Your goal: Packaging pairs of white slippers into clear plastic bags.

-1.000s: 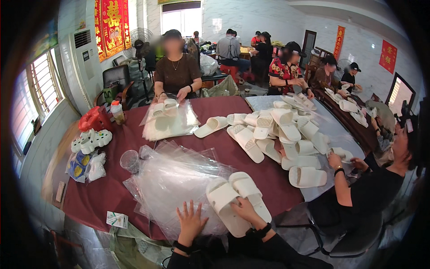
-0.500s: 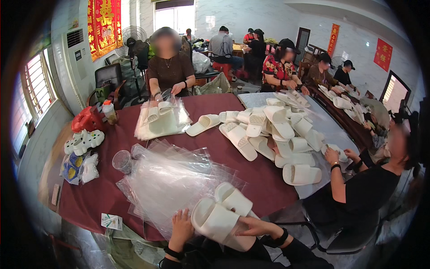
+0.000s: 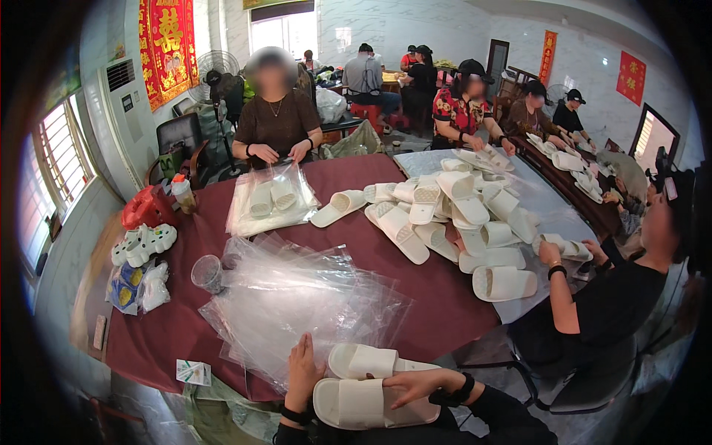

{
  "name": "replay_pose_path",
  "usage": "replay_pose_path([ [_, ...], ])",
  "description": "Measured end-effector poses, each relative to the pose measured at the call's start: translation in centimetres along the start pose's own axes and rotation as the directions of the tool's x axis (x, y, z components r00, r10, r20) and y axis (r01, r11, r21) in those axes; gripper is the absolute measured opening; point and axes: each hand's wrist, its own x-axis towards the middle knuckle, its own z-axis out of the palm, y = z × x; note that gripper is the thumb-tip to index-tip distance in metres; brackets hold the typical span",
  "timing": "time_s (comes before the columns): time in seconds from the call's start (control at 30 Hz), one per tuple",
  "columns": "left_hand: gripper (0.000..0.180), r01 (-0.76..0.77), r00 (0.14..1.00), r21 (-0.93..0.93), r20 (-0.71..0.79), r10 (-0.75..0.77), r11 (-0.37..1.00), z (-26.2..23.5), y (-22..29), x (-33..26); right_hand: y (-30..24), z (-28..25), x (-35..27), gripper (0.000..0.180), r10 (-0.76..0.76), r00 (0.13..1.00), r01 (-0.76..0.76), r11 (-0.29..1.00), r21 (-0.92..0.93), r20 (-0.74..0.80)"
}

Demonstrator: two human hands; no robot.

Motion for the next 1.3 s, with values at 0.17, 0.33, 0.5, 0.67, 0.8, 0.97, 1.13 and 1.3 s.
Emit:
replay_pose_path([
  [0.17,0.054,-0.027,0.999,0.026,0.031,0.026,0.999,1.1,-2.1,-0.2,-1.2,-0.5,-0.2,0.068,0.080,0.994,-0.080,0.997,-0.006,0.075],
  [0.33,0.046,-0.053,0.993,0.092,0.113,0.043,0.994,0.5,-0.9,-0.5,-1.2,-0.2,-0.5,0.066,0.020,0.999,-0.022,0.998,0.058,0.027],
  [0.5,0.045,-0.093,0.992,0.160,0.099,0.078,0.983,0.5,-0.2,-1.2,-1.0,-0.3,-0.4,0.065,0.091,0.993,-0.095,0.993,0.069,0.071],
  [0.67,0.034,-0.044,0.995,0.122,0.090,0.033,0.991,1.6,-1.3,-0.7,0.4,0.0,-0.1,0.066,0.078,0.995,-0.083,0.994,0.070,0.062],
  [0.8,0.027,-0.012,0.995,0.144,0.099,-0.003,0.989,1.9,-1.6,-0.2,-0.2,-0.3,-0.2,0.066,0.063,0.997,-0.066,0.994,0.086,0.044],
  [0.97,0.020,0.014,0.991,0.199,-0.133,0.013,0.980,-0.1,0.0,0.4,-1.0,-0.5,-0.4,0.067,0.131,0.989,-0.137,0.986,0.097,0.069],
  [1.13,0.010,0.127,0.970,0.087,-0.217,-0.106,0.988,-0.6,0.3,0.5,-0.1,0.4,-0.3,0.064,-0.056,0.996,0.060,0.997,0.052,-0.066],
  [1.3,0.008,0.205,0.966,0.025,-0.166,-0.198,0.978,-0.7,-0.3,1.2,-1.6,-1.0,-0.8,0.058,0.105,0.994,-0.103,0.980,0.172,-0.007],
])
